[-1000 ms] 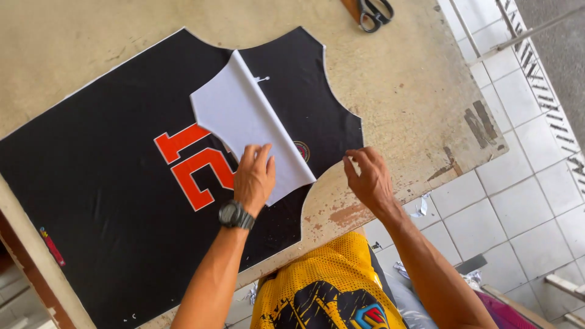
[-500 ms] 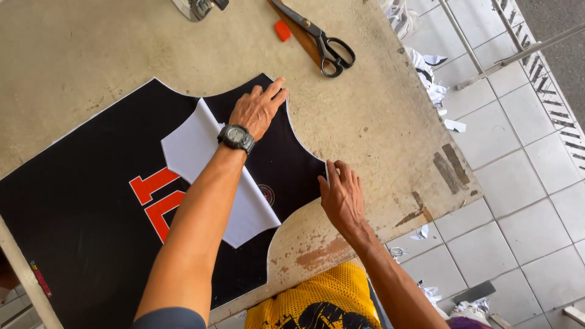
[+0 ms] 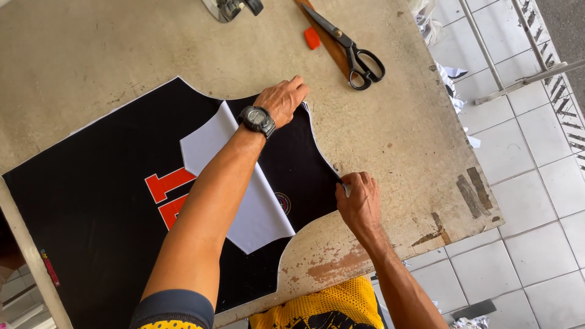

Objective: Trimming excess fabric from a jersey piece using a vertical cutter and then aligning the pieces on a workbench.

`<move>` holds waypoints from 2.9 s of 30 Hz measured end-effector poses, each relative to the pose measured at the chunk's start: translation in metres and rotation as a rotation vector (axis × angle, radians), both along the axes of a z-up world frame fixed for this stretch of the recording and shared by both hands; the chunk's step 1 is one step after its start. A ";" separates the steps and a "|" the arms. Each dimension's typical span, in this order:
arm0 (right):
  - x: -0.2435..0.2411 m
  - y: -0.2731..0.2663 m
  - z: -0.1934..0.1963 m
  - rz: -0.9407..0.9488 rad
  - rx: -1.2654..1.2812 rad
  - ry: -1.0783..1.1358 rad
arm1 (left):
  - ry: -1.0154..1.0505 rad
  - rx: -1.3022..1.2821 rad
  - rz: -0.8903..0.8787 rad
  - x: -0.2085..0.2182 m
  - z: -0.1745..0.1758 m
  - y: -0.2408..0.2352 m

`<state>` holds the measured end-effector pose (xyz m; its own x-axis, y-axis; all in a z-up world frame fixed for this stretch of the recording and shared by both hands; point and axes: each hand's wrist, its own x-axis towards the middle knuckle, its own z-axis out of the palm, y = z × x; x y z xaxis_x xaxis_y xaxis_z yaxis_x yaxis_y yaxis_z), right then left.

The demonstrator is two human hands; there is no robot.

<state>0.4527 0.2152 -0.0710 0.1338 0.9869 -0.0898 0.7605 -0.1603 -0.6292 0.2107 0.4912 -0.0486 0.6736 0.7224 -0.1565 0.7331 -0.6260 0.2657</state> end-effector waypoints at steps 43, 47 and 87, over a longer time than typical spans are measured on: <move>-0.185 -0.063 0.070 0.511 0.372 0.346 | -0.647 -0.297 0.842 -0.204 0.049 -0.131; -0.131 -0.047 0.107 0.193 0.276 0.502 | -0.780 -0.256 0.790 -0.146 0.078 -0.105; -0.213 -0.101 0.024 0.558 0.133 -0.010 | -0.046 0.007 0.330 -0.254 -0.039 -0.176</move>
<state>0.2394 0.1138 -0.0473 -0.4108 0.9109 0.0383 0.7134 0.3473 -0.6087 -0.0429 0.3155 -0.0875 0.4092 0.9037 -0.1261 0.8841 -0.3586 0.2996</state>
